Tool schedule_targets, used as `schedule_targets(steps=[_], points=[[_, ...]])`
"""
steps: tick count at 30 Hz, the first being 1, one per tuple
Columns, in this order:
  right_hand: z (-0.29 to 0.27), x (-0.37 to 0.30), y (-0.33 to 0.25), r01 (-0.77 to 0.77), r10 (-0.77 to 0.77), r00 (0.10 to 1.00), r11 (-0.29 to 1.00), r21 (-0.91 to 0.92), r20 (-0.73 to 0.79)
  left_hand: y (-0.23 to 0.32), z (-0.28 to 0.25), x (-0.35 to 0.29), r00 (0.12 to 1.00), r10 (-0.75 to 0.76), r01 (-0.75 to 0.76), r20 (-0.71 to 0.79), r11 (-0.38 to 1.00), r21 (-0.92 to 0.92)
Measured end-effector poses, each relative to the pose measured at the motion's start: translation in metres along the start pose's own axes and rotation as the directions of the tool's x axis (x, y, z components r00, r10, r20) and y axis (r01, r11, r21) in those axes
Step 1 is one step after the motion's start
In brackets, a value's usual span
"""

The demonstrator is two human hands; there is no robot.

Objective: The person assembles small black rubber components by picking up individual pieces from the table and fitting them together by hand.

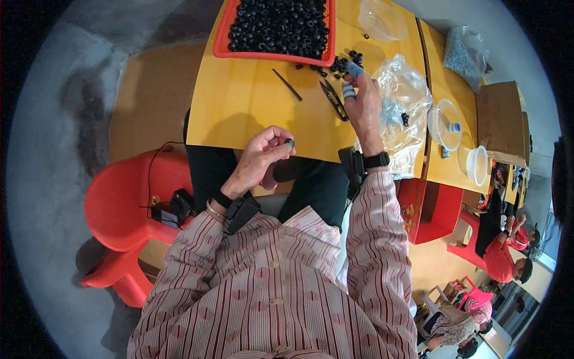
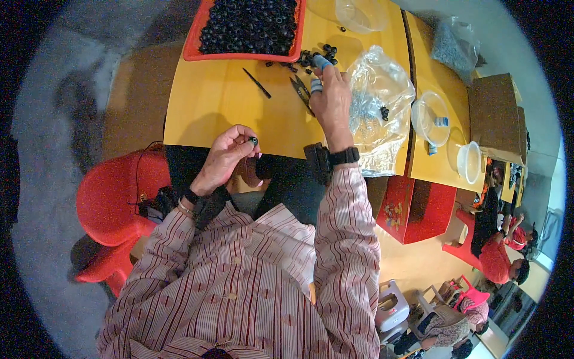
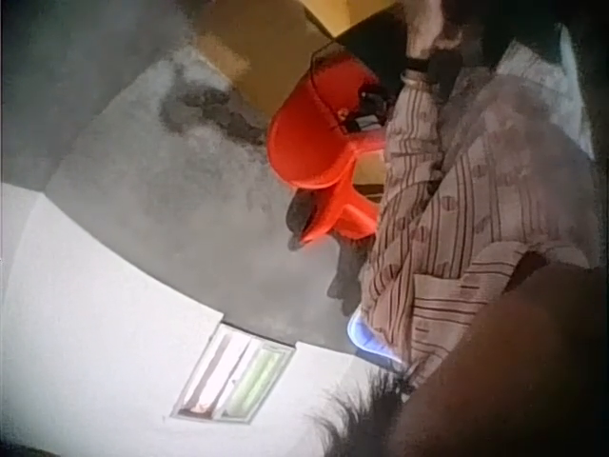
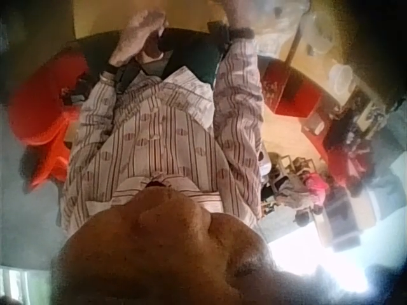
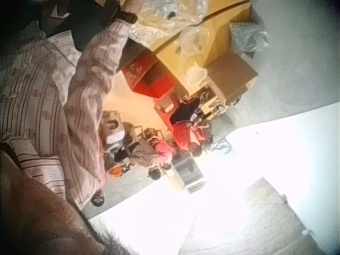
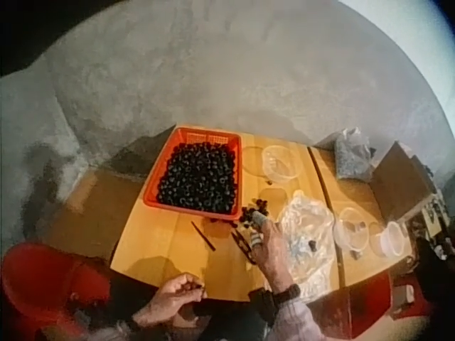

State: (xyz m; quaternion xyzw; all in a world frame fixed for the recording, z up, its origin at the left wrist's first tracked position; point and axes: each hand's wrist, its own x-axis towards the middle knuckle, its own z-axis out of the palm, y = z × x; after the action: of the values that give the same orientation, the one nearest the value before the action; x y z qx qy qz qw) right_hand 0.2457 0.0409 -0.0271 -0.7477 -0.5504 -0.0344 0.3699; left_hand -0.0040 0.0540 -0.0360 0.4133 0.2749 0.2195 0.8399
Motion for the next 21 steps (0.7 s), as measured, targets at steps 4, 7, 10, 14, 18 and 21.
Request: schedule_targets(steps=[4,7,10,14,18,21], points=[[0.014,0.010,0.007,0.063,-0.053,0.995,0.992,-0.108,0.089,0.002,-0.001,-0.003,1.000,0.003,-0.003,-0.006,0.999,0.032],[0.018,0.012,0.007,0.098,-0.081,0.991,0.981,-0.167,0.109,0.005,-0.002,-0.005,1.000,0.009,-0.009,-0.002,0.999,0.053],[0.022,0.010,0.014,0.113,-0.073,0.982,0.967,-0.231,0.176,0.002,-0.002,-0.005,1.000,0.022,-0.021,-0.016,0.999,0.035],[0.020,0.002,0.013,0.144,-0.130,0.986,0.978,-0.148,0.102,0.004,-0.001,-0.006,0.998,0.021,-0.021,-0.053,1.000,0.016],[-0.019,-0.024,-0.048,0.118,-0.141,0.983,0.975,0.191,0.115,0.011,-0.001,-0.007,0.989,0.104,-0.105,-0.103,0.995,0.003],[-0.040,-0.050,-0.087,0.115,-0.193,0.954,0.942,0.314,0.228,0.017,0.007,-0.008,0.975,0.164,-0.163,-0.151,0.986,0.016]])
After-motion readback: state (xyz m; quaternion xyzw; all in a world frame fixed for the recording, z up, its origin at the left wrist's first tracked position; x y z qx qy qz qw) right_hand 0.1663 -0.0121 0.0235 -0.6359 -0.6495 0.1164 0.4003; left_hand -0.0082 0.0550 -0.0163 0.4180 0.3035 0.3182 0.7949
